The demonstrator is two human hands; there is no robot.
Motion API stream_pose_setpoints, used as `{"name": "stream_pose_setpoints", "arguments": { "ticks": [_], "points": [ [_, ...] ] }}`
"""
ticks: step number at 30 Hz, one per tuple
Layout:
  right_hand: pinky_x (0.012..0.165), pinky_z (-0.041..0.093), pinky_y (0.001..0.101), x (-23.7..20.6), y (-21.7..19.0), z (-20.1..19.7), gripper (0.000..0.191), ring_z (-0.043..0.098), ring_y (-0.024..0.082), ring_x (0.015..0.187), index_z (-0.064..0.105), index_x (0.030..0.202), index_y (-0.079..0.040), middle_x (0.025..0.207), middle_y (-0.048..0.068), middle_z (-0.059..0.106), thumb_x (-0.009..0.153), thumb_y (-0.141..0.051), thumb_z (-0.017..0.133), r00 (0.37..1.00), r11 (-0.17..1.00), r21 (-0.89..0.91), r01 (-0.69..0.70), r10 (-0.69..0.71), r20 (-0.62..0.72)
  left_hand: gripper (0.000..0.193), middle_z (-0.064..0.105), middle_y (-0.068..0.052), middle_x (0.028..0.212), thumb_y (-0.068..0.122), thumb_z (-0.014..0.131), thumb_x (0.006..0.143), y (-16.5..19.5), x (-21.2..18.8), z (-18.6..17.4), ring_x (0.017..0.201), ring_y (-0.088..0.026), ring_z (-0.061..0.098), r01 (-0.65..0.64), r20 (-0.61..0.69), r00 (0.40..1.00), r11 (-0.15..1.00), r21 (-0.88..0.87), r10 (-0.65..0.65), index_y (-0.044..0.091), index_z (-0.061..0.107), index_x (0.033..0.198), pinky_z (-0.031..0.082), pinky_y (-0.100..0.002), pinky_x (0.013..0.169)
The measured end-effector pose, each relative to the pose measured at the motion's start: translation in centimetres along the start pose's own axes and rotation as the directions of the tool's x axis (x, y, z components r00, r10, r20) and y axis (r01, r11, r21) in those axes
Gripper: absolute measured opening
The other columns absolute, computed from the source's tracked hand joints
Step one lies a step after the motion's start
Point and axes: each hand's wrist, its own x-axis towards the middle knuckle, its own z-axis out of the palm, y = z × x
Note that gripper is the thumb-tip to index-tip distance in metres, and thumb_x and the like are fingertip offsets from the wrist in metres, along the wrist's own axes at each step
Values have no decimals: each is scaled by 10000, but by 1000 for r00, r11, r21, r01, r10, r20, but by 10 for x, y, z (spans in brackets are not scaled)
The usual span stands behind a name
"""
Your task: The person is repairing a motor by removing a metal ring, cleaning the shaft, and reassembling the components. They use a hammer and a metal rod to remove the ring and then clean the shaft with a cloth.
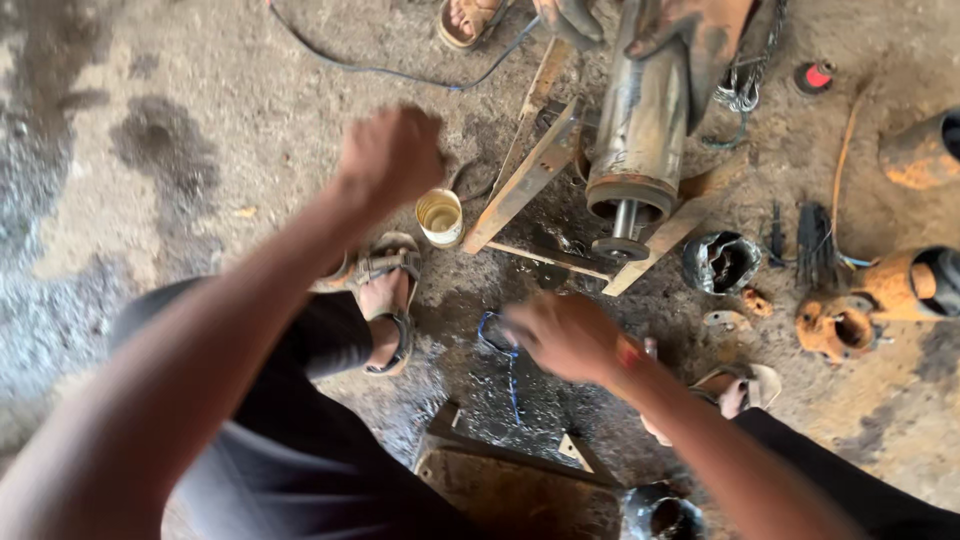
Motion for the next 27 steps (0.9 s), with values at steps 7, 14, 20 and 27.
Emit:
{"name": "stream_pose_setpoints", "arguments": {
  "ticks": [7,14,20,27],
  "points": [
    [616,560,427,-144,16,-38,301,697,280,804,753,1080,-182,1012,76,736,879,-387,663,967,997,-19,-76,69,-244,483,713,-170,1082,501,715,899,77,-65,-47,1027,-342,701,-307,610,734,947,-94,299,58,724,1093,581,-485,888],
    [528,537,321,-145,57,-74,322,679,148,548,728,1193,-146,799,32,761,947,-339,654,810,818,417,-396,525,-261,420,765,-133,954,474,741,874,86,-39,-54,930,-303,747,-351,404,861,936,31,309,71,772,986,600,-451,837],
    [452,443,360,-140,47,-104,356,505,174,383,712,1226,-132,742,83,743,929,-328,705,713,777,375,-505,621,-326,424,750,-138,883,501,731,891,112,-32,-52,862,-316,726,-410,355,839,908,-90,413,81,776,927,589,-461,772],
    [490,489,243,-135,36,-111,353,611,65,520,657,1360,-221,720,3,723,1028,-322,597,720,831,465,-303,520,-460,837,648,-205,1178,573,748,829,148,-45,-33,1025,-328,650,-301,69,946,937,-175,317,-69,536,1322,592,-439,762]
  ]
}}
